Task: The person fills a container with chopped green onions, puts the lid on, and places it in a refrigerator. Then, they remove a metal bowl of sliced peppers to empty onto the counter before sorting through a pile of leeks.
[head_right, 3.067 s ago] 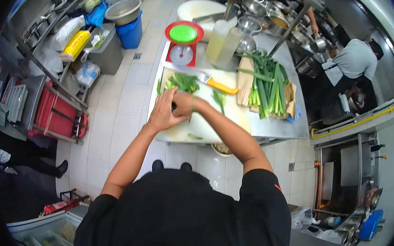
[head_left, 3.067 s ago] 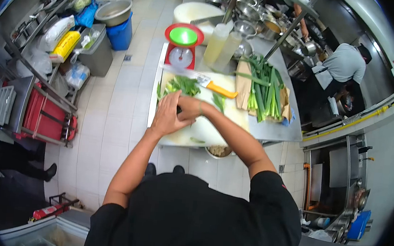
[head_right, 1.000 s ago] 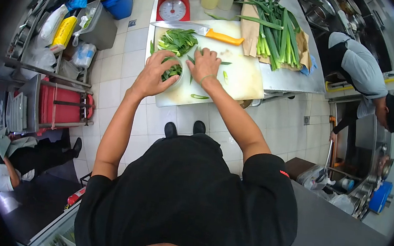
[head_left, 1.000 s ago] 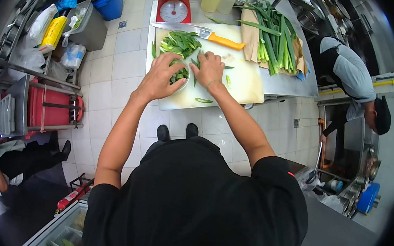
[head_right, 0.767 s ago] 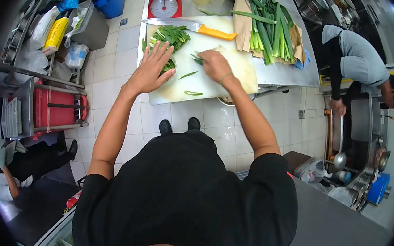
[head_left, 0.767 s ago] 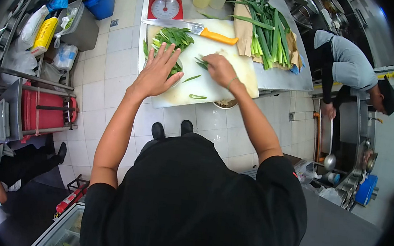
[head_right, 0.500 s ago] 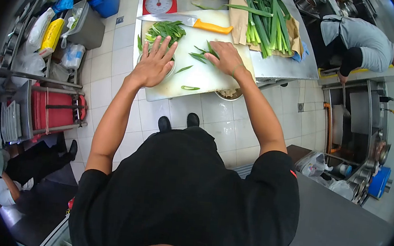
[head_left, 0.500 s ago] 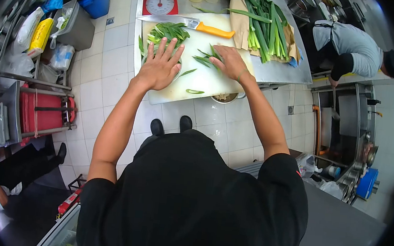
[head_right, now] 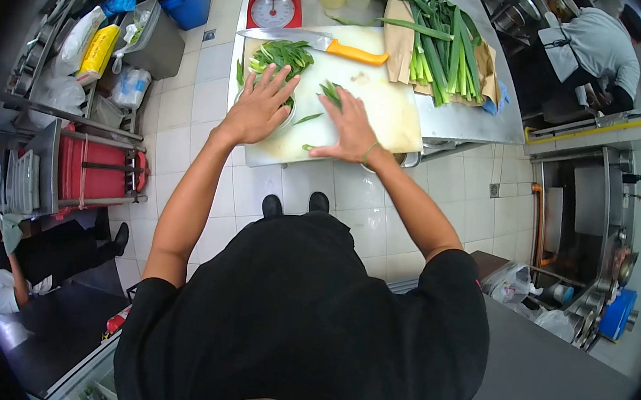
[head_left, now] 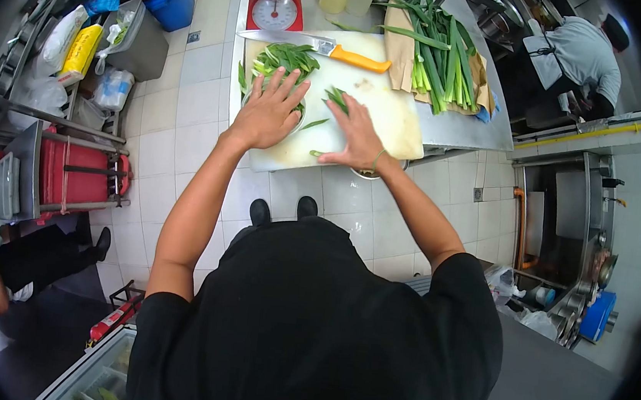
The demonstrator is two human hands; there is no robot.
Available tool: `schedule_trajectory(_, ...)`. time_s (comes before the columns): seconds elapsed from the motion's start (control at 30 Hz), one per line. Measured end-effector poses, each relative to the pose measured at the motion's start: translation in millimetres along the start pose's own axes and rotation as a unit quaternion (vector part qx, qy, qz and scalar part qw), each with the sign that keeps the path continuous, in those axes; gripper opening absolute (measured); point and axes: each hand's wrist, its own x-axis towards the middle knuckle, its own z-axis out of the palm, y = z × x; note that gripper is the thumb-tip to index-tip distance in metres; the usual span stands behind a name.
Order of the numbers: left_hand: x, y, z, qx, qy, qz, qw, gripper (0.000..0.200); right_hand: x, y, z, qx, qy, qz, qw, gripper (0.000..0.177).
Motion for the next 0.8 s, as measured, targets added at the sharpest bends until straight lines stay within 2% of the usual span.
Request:
schedule_trajectory(0.07, 1.8, 3.7, 2.8, 0.006, 0.007, 0.008, 1.0, 0.059, 10.9, -5.2, 7.5, -0.013, 0.011, -0.002, 1.0, 0.097)
schedule_trajectory(0.13, 1.2, 7.6, 4.7, 0.002, -0.001, 0.024, 1.0, 0.059, 24.4, 5.0, 21.2, 0.028, 0.08, 0.022, 0.996, 0.09)
schedule_trajectory(0.17, 1.4, 10.6, 5.7, 0.013, 0.0, 0.032, 0.999, 0.06, 29.7, 10.7, 24.4, 0.036, 0.074, 0.027, 0.996, 0.081)
schedule_trajectory(0.3, 6.3, 14.5, 6.3, -0.011, -0.015, 0.033, 0.999, 0.061, 36.7, 13.0, 18.8, 0.062, 0.067, 0.013, 0.996, 0.075)
schedule_trajectory(0.37, 4.0, 10.7, 9.5, 0.002, -0.009, 0.036, 0.999, 0.061, 31.6, 7.0, 17.6, -0.057, 0.062, -0.006, 0.996, 0.066)
schedule_trajectory(0.47, 2.5, 9.1, 11.0, 0.02, -0.01, 0.043, 0.999, 0.06, 34.7, 2.5, 13.1, -0.049, 0.025, 0.042, 0.998, 0.058)
schedule_trajectory(0.5, 2.7, 10.7, 10.7, 0.009, -0.004, 0.04, 0.999, 0.061, 35.2, 2.4, 14.7, -0.048, 0.025, 0.042, 0.998, 0.058)
schedule_trajectory(0.6, 8.1, 14.7, 7.3, -0.023, 0.012, 0.049, 0.998, 0.063, 38.8, 8.8, 20.7, -0.042, 0.089, 0.065, 0.993, 0.038)
schedule_trajectory(0.77, 17.8, 26.8, 4.0, -0.107, 0.04, 0.086, 0.99, 0.073, 46.3, 25.7, 38.8, -0.026, 0.111, 0.042, 0.993, 0.028)
schedule_trajectory(0.8, 17.1, 27.3, 3.3, -0.138, 0.07, 0.08, 0.985, 0.076, 45.8, 26.2, 38.2, -0.014, 0.115, 0.037, 0.993, 0.027)
